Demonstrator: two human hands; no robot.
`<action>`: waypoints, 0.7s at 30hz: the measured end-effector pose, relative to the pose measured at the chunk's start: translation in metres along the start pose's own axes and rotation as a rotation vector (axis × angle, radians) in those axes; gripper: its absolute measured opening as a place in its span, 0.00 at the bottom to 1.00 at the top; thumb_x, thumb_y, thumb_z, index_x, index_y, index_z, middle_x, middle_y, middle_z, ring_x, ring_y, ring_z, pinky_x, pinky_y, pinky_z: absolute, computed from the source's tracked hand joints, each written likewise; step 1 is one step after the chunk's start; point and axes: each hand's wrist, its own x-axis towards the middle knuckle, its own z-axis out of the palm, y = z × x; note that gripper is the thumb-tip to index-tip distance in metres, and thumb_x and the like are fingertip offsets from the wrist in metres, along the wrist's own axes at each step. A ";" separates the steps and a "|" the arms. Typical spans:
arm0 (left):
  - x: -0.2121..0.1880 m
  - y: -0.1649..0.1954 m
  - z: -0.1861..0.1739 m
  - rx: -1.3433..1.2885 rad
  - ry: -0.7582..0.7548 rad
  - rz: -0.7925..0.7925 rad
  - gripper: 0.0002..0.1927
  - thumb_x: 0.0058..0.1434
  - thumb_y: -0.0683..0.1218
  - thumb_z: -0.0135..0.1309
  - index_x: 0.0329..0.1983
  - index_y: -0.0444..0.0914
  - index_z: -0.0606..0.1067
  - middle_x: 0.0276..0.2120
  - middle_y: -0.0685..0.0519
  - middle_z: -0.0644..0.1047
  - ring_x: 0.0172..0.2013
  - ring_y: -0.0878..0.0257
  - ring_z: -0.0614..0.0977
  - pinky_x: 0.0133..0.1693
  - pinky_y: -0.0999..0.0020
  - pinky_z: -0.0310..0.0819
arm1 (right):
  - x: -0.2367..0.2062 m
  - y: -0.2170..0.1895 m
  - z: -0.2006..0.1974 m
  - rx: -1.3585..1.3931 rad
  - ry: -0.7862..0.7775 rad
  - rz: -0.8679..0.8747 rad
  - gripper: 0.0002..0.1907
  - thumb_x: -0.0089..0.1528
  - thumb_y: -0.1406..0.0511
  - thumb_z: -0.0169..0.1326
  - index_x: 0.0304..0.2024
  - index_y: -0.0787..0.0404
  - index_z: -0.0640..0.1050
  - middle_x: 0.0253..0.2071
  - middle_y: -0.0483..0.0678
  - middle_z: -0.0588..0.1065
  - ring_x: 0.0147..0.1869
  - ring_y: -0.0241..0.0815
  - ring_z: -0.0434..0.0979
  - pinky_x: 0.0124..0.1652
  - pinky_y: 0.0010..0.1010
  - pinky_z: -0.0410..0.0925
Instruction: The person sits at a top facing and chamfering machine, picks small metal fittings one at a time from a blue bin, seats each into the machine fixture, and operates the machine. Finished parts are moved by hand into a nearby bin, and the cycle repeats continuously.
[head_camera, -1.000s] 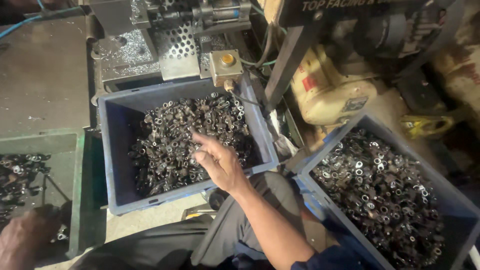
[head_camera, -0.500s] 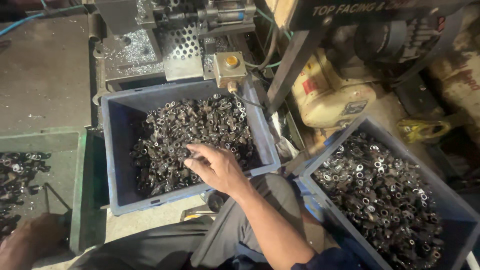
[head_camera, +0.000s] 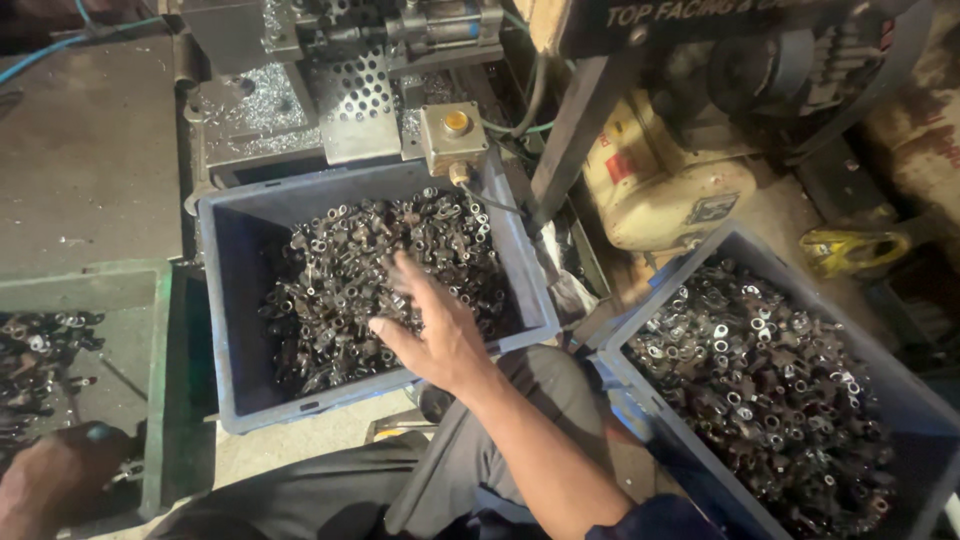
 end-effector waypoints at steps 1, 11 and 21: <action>-0.004 -0.002 -0.004 -0.046 0.039 0.008 0.12 0.66 0.44 0.53 0.48 0.37 0.81 0.41 0.52 0.82 0.42 0.64 0.81 0.46 0.69 0.73 | 0.000 0.000 0.000 -0.030 0.035 -0.073 0.41 0.64 0.60 0.62 0.72 0.70 0.58 0.62 0.62 0.73 0.62 0.51 0.78 0.60 0.39 0.73; -0.092 0.084 -0.070 -1.365 -0.028 0.096 0.10 0.66 0.44 0.54 0.45 0.36 0.83 0.32 0.53 0.80 0.29 0.66 0.73 0.32 0.69 0.64 | -0.001 -0.006 0.004 -0.102 -0.114 -0.011 0.35 0.62 0.65 0.64 0.69 0.66 0.67 0.61 0.58 0.77 0.60 0.51 0.82 0.59 0.37 0.74; -0.122 0.235 -0.121 -1.494 -0.292 0.478 0.11 0.62 0.47 0.57 0.36 0.34 0.83 0.26 0.57 0.78 0.27 0.67 0.71 0.29 0.67 0.63 | 0.001 -0.009 -0.003 -0.068 -0.098 -0.083 0.20 0.63 0.69 0.61 0.58 0.63 0.77 0.57 0.54 0.79 0.61 0.53 0.81 0.59 0.37 0.74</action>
